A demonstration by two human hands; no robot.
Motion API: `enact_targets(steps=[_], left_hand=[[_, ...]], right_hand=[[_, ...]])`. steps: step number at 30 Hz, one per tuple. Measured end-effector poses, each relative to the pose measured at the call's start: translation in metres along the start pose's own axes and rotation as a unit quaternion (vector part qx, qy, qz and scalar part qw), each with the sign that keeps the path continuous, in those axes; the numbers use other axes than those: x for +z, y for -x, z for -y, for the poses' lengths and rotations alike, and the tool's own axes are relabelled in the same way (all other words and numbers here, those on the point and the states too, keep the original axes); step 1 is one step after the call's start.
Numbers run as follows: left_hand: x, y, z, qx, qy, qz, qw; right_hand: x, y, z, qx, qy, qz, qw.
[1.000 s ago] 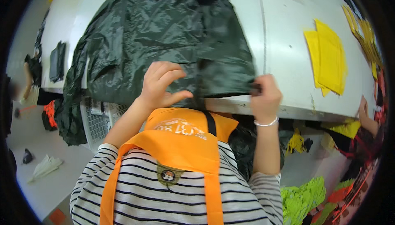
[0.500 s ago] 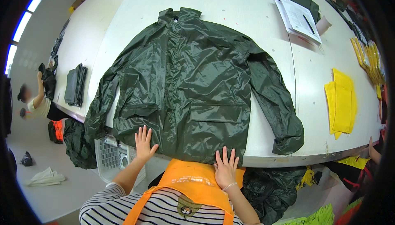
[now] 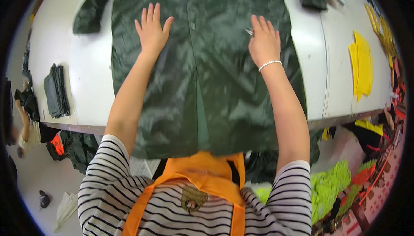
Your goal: The person folds a dark green jacket on a white table. They smooth the fabric, fold the sleeves inward, fold the body in half, then fold it again into a compact rectangle. The folded jacket is placed into a white plastic basket.
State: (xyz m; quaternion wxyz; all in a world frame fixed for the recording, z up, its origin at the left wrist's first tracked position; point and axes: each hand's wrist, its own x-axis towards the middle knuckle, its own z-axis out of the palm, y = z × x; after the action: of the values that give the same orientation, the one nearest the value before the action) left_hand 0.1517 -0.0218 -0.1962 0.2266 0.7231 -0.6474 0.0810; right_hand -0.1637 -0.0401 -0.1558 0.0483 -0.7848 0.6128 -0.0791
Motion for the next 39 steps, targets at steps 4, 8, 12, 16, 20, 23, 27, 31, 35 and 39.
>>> enact_targets(steps=[4, 8, 12, 16, 20, 23, 27, 31, 35, 39], left_hand=[[-0.068, 0.104, -0.038, 0.073, 0.053, 0.176, 0.98], [-0.063, 0.161, -0.043, 0.07, 0.062, 0.25, 0.964], [-0.052, 0.157, -0.051, 0.078, 0.045, 0.214, 0.973], [-0.048, 0.166, -0.047, 0.08, 0.036, 0.182, 0.979], [-0.045, 0.164, -0.046, 0.09, 0.021, 0.167, 0.982], [-0.045, 0.168, -0.043, 0.097, 0.01, 0.156, 0.983], [-0.057, 0.18, -0.058, 0.072, 0.172, 0.135, 0.973], [-0.095, 0.194, -0.1, -0.02, 0.417, 0.314, 0.853], [-0.097, 0.198, -0.128, -0.149, 0.457, 0.249, 0.841], [-0.106, 0.169, -0.152, -0.176, 0.51, 0.12, 0.833]], right_hand=[[-0.006, 0.121, 0.031, -0.038, -0.018, 0.072, 0.997], [0.025, 0.162, 0.022, -0.003, -0.027, 0.092, 0.995], [0.037, 0.156, 0.019, 0.01, -0.047, 0.067, 0.997], [0.024, 0.179, 0.022, -0.102, -0.173, 0.043, 0.979], [0.006, 0.223, 0.056, -0.181, -0.268, 0.141, 0.936], [0.016, 0.233, 0.057, -0.21, -0.276, 0.13, 0.929], [0.027, 0.228, 0.047, -0.072, -0.424, 0.186, 0.883], [0.008, 0.192, 0.032, 0.19, -0.548, 0.339, 0.74], [-0.003, 0.183, 0.019, 0.108, -0.571, 0.262, 0.771], [-0.063, 0.173, -0.012, -0.096, -0.22, 0.248, 0.938]])
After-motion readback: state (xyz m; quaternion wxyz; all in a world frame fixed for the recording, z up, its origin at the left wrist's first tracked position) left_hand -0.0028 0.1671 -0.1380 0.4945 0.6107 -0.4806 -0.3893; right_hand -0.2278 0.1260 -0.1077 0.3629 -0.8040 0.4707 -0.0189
